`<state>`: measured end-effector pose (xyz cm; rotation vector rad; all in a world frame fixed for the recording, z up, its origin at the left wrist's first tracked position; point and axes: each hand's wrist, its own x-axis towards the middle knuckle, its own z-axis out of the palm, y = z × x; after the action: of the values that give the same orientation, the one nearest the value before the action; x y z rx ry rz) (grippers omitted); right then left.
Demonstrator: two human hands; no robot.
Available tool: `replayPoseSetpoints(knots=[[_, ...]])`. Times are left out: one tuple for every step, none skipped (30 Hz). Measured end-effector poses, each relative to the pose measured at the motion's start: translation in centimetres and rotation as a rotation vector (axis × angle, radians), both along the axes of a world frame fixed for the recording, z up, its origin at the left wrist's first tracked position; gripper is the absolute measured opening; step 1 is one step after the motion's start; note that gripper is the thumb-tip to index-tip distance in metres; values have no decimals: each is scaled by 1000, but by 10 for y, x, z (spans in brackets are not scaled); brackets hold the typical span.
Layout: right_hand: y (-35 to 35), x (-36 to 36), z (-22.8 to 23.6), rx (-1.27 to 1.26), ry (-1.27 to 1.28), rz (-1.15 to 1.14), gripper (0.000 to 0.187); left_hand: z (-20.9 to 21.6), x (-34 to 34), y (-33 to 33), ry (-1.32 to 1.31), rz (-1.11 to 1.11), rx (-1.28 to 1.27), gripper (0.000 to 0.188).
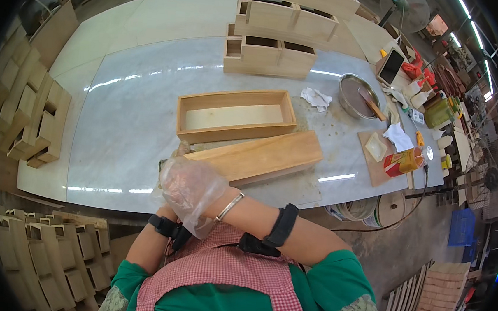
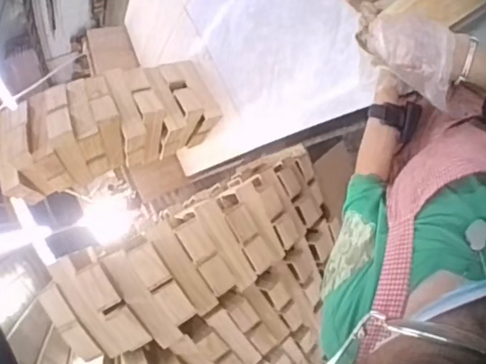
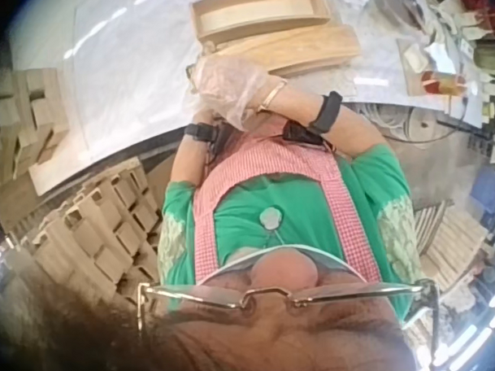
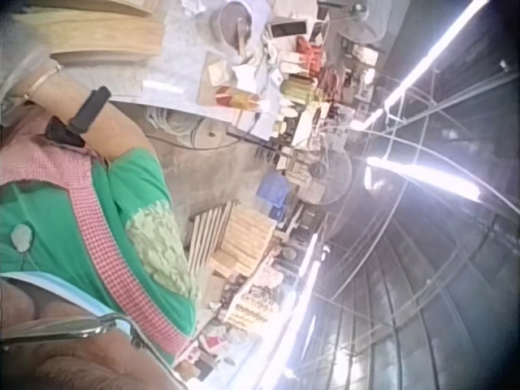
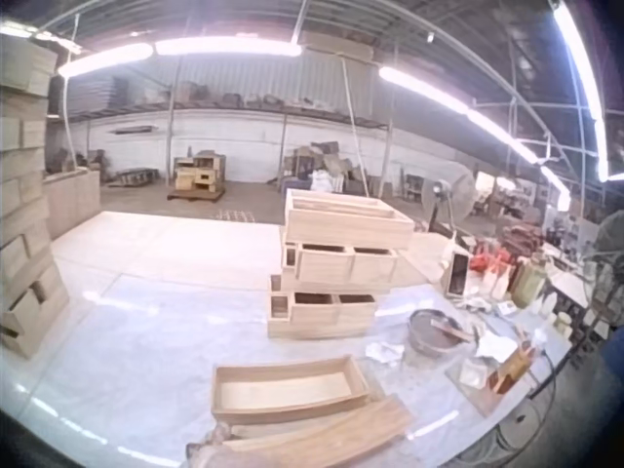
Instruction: The person wipes the surfaces of a wooden drawer with a cloth, places it onto a stack, and then wipes the interior and exterior of another wooden drawer and its divider.
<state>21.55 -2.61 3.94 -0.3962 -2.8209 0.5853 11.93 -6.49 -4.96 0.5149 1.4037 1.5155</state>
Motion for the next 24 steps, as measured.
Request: replayPoseSetpoints(knots=[[2, 2, 9, 16, -52, 71, 16, -1, -1, 3, 40, 24, 8, 54], [7, 13, -9, -60, 108, 54, 17, -1, 0, 5, 73, 39, 16, 54], [12, 32, -28, -139, 267, 39, 18, -5, 3, 10, 103, 54, 18, 54], [16, 55, -27, -49, 113, -29, 17, -5, 3, 12, 139, 84, 18, 54], [22, 79, -25, 45, -42, -104, 17, -2, 4, 15, 162, 108, 13, 54], [27, 91, -3, 101, -127, -187, 17, 4, 6, 16, 181, 132, 7, 54], [32, 98, 15, 154, -207, -265, 17, 11, 6, 14, 202, 163, -10, 53], [36, 109, 12, 152, -212, -267, 17, 25, 11, 11, 184, 143, 21, 51], [37, 117, 10, 247, -48, -312, 14, 12, 10, 14, 179, 145, 26, 51], [38, 120, 8, 337, 122, -348, 10, -17, 6, 19, 158, 124, 36, 50], [34, 113, 10, 342, 119, -351, 10, -33, 4, 23, 136, 90, 48, 49], [27, 100, 14, 322, 45, -308, 11, -28, 4, 24, 128, 64, 58, 49], [23, 86, 16, 296, -24, -261, 11, -17, 4, 20, 142, 55, 66, 48], [17, 75, 23, 190, -35, -301, 10, -4, 2, 18, 158, 52, 74, 47], [22, 85, 19, 195, -39, -314, 10, 13, 3, 15, 154, 39, 79, 47], [30, 104, 11, 257, -165, -390, 12, 31, 5, 10, 50, 47, 16, 46], [38, 124, 8, 317, -293, -464, 14, 39, 7, 9, -55, 56, -49, 44], [45, 142, 17, 317, -292, -468, 14, 37, 6, 8, -53, 52, -48, 44], [57, 159, 25, 299, -150, -411, 13, 28, 4, 8, -69, 68, -21, 44], [65, 167, 30, 279, -8, -352, 12, 21, 2, 8, -83, 86, 6, 44], [69, 171, 23, 281, -9, -364, 12, 18, 3, 10, -84, 74, 7, 44], [73, 171, 10, 221, 2, -300, 12, 15, 4, 11, -91, 73, 41, 44], [74, 170, 3, 161, 14, -236, 11, 14, 5, 12, -99, 73, 74, 45], [71, 154, 4, 159, 16, -243, 11, 10, 5, 12, -96, 66, 73, 45]])
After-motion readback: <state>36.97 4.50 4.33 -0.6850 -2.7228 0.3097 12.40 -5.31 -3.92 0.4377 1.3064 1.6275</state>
